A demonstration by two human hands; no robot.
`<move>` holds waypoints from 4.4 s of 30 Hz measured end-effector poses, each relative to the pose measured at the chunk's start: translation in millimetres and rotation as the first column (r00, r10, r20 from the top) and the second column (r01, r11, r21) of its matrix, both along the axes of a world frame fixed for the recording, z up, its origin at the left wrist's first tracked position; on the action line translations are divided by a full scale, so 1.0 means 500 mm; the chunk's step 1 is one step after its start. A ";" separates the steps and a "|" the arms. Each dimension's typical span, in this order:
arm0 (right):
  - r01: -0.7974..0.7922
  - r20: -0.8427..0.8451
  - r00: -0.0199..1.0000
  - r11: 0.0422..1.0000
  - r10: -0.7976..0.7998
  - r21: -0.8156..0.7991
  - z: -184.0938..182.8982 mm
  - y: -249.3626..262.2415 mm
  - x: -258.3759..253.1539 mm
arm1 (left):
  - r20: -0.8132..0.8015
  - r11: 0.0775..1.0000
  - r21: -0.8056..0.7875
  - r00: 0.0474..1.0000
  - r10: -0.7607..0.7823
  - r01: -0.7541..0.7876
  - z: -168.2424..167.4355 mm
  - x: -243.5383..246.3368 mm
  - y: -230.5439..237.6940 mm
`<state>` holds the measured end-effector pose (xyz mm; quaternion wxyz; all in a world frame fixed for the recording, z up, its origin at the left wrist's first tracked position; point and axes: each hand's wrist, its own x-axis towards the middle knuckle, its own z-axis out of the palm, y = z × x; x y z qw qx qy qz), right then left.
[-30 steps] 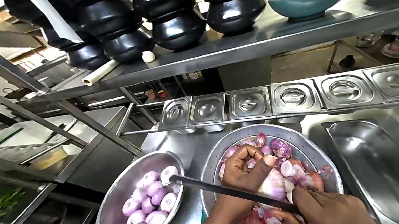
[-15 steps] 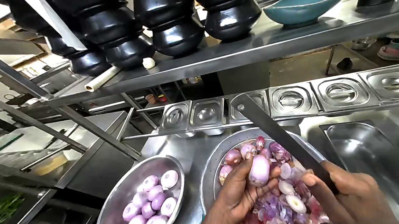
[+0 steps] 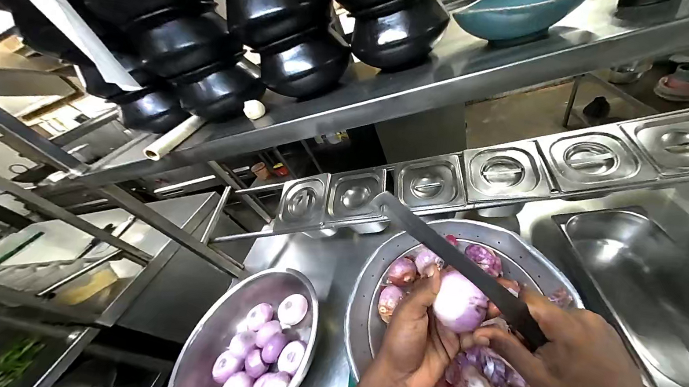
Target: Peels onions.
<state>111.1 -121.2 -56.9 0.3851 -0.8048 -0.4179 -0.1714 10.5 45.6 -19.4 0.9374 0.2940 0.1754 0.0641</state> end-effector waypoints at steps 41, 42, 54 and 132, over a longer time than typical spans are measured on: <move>-0.116 0.040 0.993 0.989 0.113 0.089 0.043 -0.019 -0.071 | 0.757 0.088 0.641 0.647 0.087 -0.762 -0.015 -0.001 -0.006; -0.111 0.066 0.992 0.990 0.106 0.081 0.047 -0.019 -0.073 | 0.751 0.078 0.653 0.658 0.057 -0.753 -0.013 -0.005 -0.003; -0.098 0.161 0.984 0.991 0.081 0.097 0.049 -0.013 -0.079 | 0.732 0.152 0.680 0.678 -0.069 -0.718 0.015 -0.018 -0.003; -0.202 0.179 0.958 0.969 0.225 -0.139 0.036 0.012 -0.076 | 0.456 0.648 0.590 0.861 0.225 -0.482 -0.032 0.023 0.020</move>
